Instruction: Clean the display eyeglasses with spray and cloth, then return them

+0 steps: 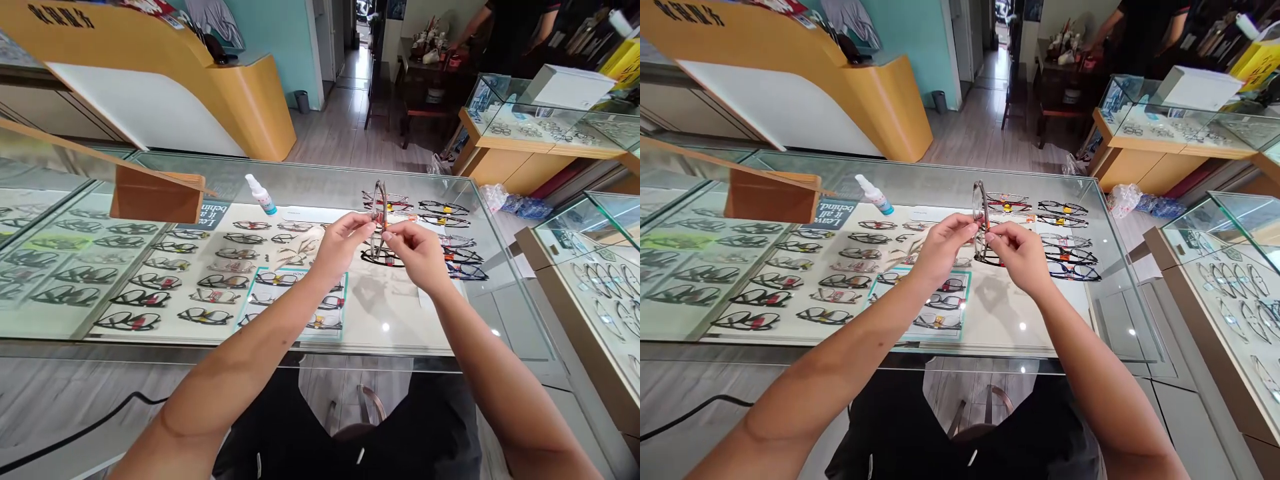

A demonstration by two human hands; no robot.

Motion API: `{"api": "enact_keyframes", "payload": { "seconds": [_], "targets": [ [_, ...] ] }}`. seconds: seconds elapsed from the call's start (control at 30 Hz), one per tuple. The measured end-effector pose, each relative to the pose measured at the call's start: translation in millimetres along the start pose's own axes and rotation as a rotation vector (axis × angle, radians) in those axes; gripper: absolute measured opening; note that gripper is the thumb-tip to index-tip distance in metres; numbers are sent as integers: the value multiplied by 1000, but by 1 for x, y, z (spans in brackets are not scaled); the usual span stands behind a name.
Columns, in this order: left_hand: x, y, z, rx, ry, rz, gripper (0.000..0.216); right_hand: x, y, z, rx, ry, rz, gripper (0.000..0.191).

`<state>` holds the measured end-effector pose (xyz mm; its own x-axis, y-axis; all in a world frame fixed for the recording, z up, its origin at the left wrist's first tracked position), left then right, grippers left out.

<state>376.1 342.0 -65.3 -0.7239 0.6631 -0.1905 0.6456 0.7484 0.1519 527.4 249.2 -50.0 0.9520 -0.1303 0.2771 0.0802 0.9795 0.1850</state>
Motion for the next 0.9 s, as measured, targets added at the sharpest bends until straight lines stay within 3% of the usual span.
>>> {"api": "enact_keyframes", "payload": {
  "seconds": [0.4, 0.53, 0.67, 0.8, 0.9],
  "targets": [
    [9, 3, -1, -62, 236, -18, 25, 22, 1, -9, -108, -102, -124, 36],
    [10, 3, -2, -41, 341, 14, 27, 36, 1, -13, -130, -235, -265, 37],
    [10, 3, -2, -43, 398, 44, 24, 48, 3, -13, 10, -279, -431, 30],
    [5, 5, 2, -27, 271, 90, 29, 39, 0, -4, 130, -262, -505, 24],
    [1, 4, 3, -27, 191, 87, 33, 20, -2, 0, 89, -241, -427, 21]
  ]
}}
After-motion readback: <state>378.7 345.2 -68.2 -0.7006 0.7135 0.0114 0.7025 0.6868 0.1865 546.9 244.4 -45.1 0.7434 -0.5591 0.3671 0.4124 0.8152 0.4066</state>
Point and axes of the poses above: each hand's wrist, its own y-axis towards the middle knuckle, its own x-axis out of the back of the hand, z = x × y, the point moved 2 cm from there along y, towards the middle knuckle, and after that the axes turned 13 degrees about z, right-handed, at the moved point
